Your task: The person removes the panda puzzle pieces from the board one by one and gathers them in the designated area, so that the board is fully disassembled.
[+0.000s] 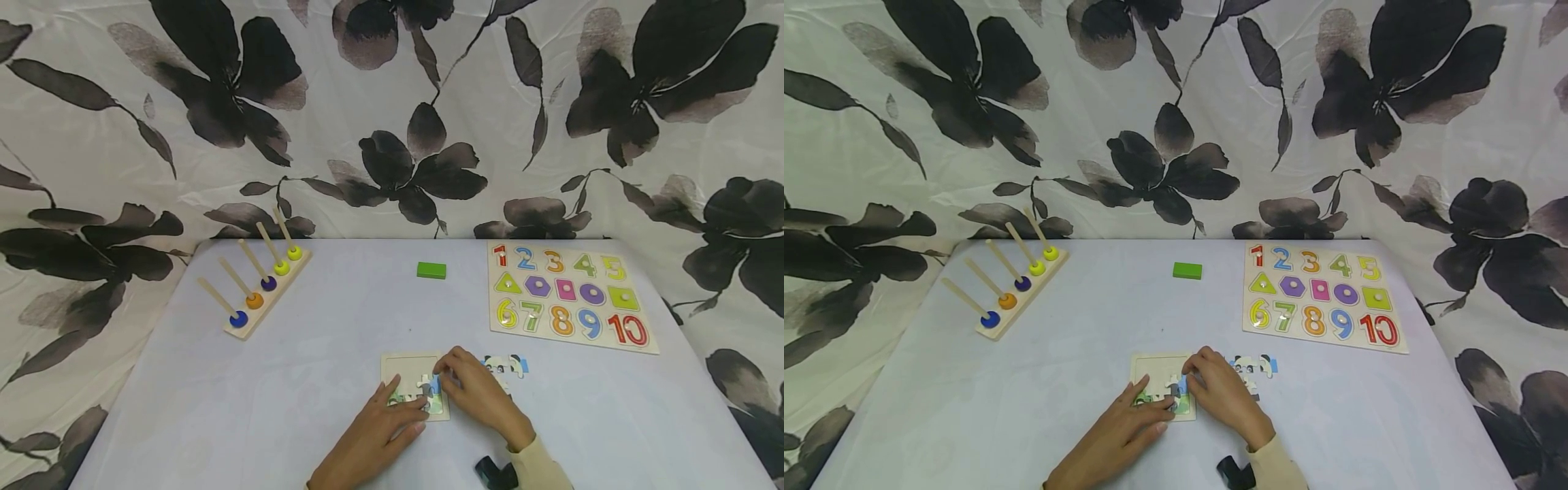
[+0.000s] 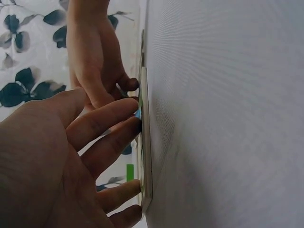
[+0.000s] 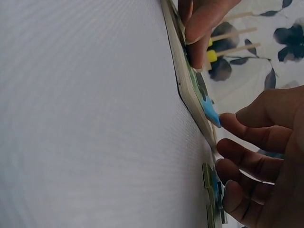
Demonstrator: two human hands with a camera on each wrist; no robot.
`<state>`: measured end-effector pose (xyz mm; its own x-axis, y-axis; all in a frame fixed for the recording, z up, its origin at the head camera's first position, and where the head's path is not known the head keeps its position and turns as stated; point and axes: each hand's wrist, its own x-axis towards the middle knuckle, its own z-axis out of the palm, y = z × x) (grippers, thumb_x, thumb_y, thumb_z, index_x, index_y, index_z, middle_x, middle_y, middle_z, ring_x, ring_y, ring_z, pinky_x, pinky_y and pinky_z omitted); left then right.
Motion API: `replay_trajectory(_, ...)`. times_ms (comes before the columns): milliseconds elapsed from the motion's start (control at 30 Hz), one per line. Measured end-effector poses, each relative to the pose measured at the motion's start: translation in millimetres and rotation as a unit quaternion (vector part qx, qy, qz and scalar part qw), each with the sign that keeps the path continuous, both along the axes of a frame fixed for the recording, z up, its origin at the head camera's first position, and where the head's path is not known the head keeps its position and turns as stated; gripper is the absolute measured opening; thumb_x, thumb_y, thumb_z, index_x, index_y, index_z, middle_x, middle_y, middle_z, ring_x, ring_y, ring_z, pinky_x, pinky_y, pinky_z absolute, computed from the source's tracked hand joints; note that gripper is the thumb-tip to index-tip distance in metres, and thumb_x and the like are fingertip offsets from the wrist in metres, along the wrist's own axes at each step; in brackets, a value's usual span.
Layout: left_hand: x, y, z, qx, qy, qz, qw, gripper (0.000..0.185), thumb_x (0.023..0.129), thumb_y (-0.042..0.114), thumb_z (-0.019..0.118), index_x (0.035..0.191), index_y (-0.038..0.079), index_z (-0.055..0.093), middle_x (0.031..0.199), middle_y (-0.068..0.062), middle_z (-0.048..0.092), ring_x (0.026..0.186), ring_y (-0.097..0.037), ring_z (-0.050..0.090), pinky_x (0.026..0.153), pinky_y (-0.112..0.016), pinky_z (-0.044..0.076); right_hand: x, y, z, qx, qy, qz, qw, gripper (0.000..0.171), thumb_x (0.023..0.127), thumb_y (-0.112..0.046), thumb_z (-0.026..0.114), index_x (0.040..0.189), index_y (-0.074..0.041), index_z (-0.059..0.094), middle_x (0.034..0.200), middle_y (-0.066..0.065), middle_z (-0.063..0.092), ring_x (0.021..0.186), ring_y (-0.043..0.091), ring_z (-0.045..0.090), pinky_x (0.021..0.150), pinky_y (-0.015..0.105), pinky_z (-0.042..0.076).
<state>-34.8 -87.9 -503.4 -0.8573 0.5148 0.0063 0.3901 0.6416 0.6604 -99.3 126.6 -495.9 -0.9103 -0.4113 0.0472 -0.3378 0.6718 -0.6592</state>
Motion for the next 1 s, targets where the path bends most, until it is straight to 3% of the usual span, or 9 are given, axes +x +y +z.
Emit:
replay_trajectory(233, 0.7, -0.1, 0.1, 0.002, 0.009, 0.000, 1.0000, 0.041, 0.100, 0.049, 0.039, 0.117, 0.026, 0.069, 0.135, 0.011, 0.055, 0.142, -0.037, 0.024, 0.112, -0.060, 0.022, -0.2, 1.7, 0.7, -0.015, -0.011, 0.008, 1.000, 0.008, 0.090, -0.009, 0.065, 0.095, -0.015, 0.067, 0.088, -0.010, 0.061, 0.082, 0.006, 0.051, 0.074, 0.027, 0.048)
replay_trajectory(433, 1.6, -0.7, 0.7, 0.002, 0.021, -0.002, 0.9998, 0.040, 0.101, 0.048, 0.040, 0.116, 0.026, 0.070, 0.135, 0.011, 0.056, 0.142, -0.037, 0.025, 0.111, -0.059, 0.023, -1.4, 4.0, 1.4, -0.026, -0.022, 0.040, 0.999, 0.018, 0.083, -0.004, 0.070, 0.098, -0.014, 0.068, 0.084, -0.011, 0.061, 0.078, 0.006, 0.053, 0.071, 0.025, 0.047)
replay_trajectory(700, 0.1, -1.5, 0.7, 0.002, 0.011, -0.005, 0.9999, 0.041, 0.101, 0.049, 0.038, 0.116, 0.026, 0.069, 0.134, 0.012, 0.056, 0.142, -0.037, 0.025, 0.111, -0.060, 0.023, -1.2, 4.4, -2.3, -0.065, -0.034, 0.077, 0.994, 0.025, 0.082, -0.007, 0.074, 0.105, -0.014, 0.070, 0.093, -0.006, 0.065, 0.080, 0.006, 0.055, 0.070, 0.023, 0.048)
replay_trajectory(1000, 0.0, -0.9, 0.4, -0.003, 0.011, -0.007, 0.9999, 0.042, 0.101, 0.049, 0.037, 0.116, 0.026, 0.070, 0.135, 0.012, 0.055, 0.142, -0.037, 0.025, 0.111, -0.060, 0.022, -1.2, 3.2, -4.4, -0.060, -0.024, 0.084, 0.994, 0.030, 0.080, -0.012, 0.078, 0.109, -0.014, 0.069, 0.092, -0.009, 0.063, 0.082, 0.008, 0.055, 0.072, 0.025, 0.048)
